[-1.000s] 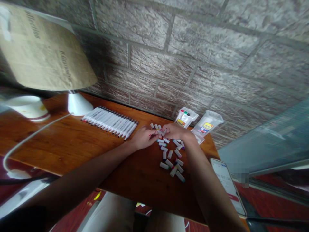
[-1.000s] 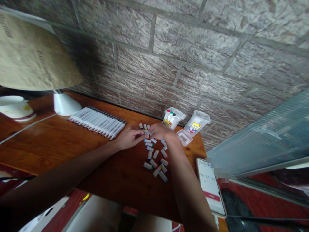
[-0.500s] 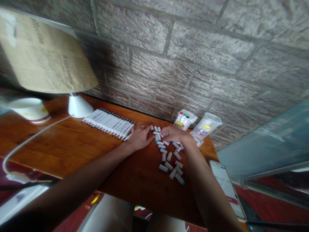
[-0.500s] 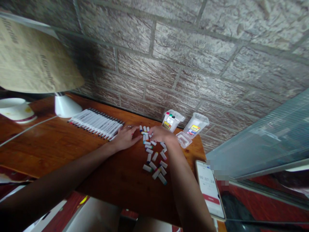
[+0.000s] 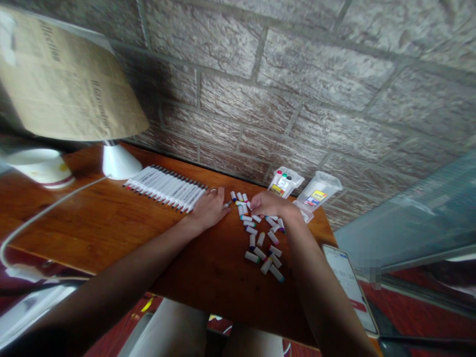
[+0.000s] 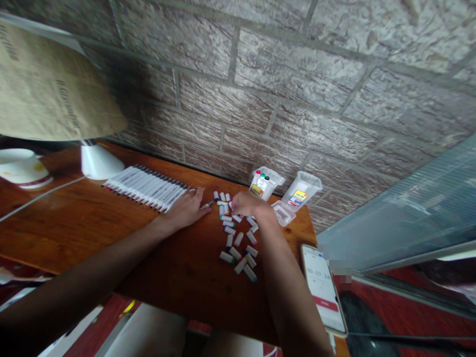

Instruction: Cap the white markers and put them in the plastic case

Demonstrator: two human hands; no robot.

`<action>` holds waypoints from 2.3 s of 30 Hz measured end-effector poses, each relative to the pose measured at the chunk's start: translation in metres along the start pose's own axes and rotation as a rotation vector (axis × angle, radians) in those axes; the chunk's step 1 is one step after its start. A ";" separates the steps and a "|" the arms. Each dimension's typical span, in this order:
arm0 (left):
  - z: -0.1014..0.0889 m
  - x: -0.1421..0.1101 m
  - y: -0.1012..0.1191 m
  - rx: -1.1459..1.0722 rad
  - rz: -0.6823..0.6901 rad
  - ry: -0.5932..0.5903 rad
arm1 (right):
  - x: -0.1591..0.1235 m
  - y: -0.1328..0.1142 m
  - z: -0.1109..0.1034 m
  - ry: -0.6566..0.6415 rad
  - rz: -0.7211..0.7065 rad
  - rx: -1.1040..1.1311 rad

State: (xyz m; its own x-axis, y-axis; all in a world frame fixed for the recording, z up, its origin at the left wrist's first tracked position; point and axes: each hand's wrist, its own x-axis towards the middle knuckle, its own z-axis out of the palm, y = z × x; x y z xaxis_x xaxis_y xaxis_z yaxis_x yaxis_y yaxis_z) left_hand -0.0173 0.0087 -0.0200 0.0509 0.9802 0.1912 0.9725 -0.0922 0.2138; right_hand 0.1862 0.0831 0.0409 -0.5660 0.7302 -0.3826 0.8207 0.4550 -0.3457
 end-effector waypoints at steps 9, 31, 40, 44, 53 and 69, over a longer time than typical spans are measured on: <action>-0.007 0.002 -0.002 -0.141 -0.041 -0.121 | -0.003 -0.010 0.003 -0.005 -0.028 0.021; 0.004 -0.002 0.034 -1.907 -0.329 -0.450 | -0.058 -0.008 0.071 0.561 -0.228 1.150; 0.008 -0.005 0.036 -1.854 -0.119 -0.329 | -0.049 -0.022 0.085 0.423 -0.307 1.310; 0.004 -0.007 0.037 -1.831 -0.117 -0.339 | -0.050 -0.024 0.084 0.393 -0.324 1.427; 0.006 -0.009 0.037 -1.714 -0.096 -0.497 | -0.048 -0.021 0.083 0.379 -0.346 1.532; 0.018 -0.015 0.030 -1.281 0.181 -0.322 | -0.050 -0.020 0.083 0.222 -0.433 1.590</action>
State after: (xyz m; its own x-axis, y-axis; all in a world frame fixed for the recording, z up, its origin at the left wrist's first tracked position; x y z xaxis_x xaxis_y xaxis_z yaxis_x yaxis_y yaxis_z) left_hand 0.0156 -0.0052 -0.0337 0.3795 0.9178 0.1168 0.0570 -0.1492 0.9872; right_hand 0.1923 -0.0048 -0.0038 -0.5795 0.8139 0.0418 -0.3573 -0.2076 -0.9106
